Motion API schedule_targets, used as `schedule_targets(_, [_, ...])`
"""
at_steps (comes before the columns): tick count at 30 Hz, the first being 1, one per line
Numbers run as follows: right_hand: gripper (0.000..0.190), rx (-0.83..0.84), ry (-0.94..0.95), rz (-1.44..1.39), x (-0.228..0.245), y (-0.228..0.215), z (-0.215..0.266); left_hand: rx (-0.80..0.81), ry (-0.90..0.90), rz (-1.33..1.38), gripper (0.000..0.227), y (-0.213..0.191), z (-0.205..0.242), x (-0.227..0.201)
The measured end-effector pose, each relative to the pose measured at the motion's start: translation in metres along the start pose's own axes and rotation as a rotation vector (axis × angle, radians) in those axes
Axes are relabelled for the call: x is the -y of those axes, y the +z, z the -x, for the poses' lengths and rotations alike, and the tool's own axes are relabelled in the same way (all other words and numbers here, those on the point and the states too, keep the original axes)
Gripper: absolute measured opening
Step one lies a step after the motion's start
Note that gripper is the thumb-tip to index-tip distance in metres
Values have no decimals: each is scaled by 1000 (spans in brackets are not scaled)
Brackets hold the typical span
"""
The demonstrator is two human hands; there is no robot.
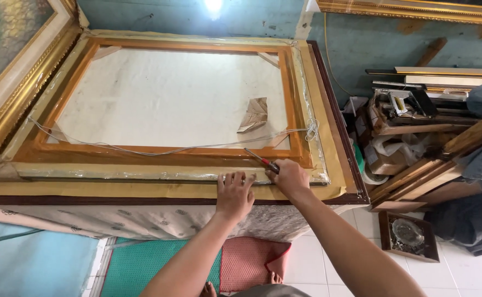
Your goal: Removing protective plastic and tape from a large picture frame using a utility knife
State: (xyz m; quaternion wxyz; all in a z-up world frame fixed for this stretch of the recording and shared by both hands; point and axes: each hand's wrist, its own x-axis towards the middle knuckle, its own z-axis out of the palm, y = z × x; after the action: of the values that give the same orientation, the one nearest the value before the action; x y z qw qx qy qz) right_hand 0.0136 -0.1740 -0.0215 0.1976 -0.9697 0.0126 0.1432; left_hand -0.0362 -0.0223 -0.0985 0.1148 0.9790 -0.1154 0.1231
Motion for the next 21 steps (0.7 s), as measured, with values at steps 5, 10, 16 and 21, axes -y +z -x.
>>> schedule_targets(5, [19, 8, 27, -28, -11, 16, -12, 88, 16, 12, 50, -13, 8, -4])
schedule_targets(10, [22, 2, 53, -17, -12, 17, -18, 51, 8, 46, 44, -9, 10, 0])
schedule_targets(16, [34, -77, 144, -313, -63, 24, -42, -45, 26, 11, 40, -4, 13, -5])
schedule_targets(21, [34, -455, 581, -672, -123, -41, -16, -183, 7, -107, 62, -3, 11, -13])
